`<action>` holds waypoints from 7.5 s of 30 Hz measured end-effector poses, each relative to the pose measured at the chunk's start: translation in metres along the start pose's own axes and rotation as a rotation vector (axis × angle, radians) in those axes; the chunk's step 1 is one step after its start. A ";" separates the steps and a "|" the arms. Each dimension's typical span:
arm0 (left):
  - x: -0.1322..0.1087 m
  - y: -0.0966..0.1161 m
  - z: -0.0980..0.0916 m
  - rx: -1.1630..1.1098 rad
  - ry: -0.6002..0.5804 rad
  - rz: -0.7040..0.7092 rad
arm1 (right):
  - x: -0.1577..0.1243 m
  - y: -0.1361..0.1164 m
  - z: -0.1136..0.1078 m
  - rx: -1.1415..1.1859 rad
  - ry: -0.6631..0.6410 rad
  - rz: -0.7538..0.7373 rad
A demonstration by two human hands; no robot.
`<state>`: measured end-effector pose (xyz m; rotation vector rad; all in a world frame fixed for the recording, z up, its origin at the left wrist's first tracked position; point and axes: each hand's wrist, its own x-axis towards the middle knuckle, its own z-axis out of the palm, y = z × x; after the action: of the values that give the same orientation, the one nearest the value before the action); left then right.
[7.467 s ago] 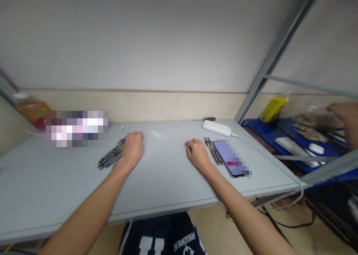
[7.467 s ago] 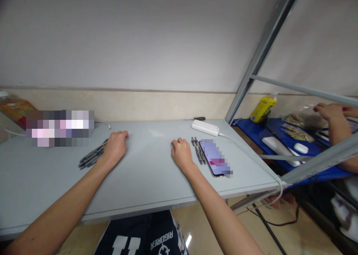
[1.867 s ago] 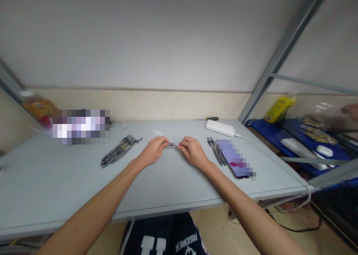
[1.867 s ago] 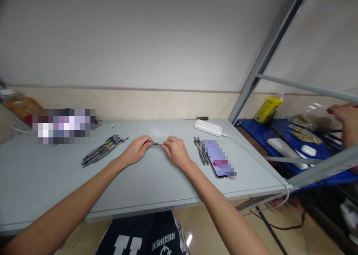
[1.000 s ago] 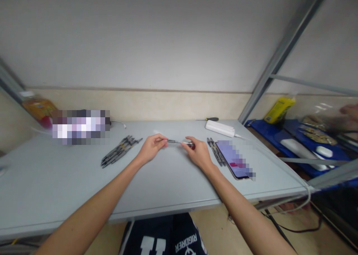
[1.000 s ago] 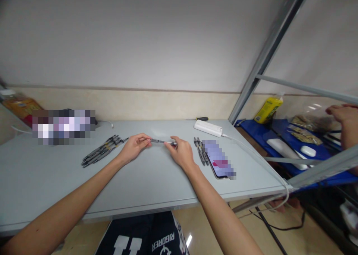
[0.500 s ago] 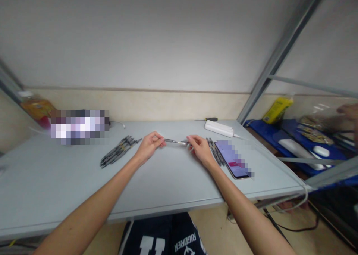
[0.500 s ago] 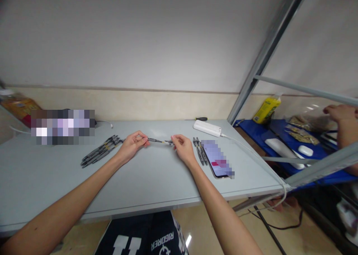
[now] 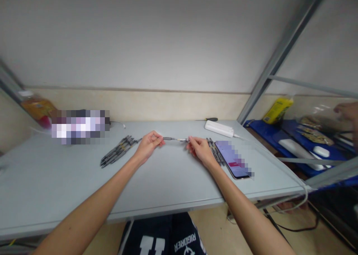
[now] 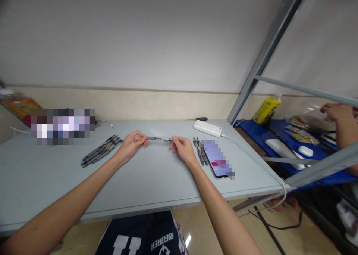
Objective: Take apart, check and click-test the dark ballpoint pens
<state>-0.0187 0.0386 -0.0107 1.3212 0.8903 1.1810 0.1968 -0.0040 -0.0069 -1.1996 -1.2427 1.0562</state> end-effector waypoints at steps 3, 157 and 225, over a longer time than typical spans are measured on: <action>0.000 -0.001 -0.001 0.001 0.002 0.004 | -0.001 -0.001 0.000 0.010 -0.042 0.007; -0.002 0.002 0.002 0.069 0.040 -0.005 | -0.007 -0.003 -0.001 -0.273 -0.020 -0.170; -0.029 0.022 0.011 0.959 -0.169 1.257 | 0.005 0.001 -0.025 0.619 -0.385 0.605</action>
<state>-0.0174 0.0058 0.0081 2.9617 0.4108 1.5348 0.2223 -0.0008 -0.0061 -0.9096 -0.7185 2.0186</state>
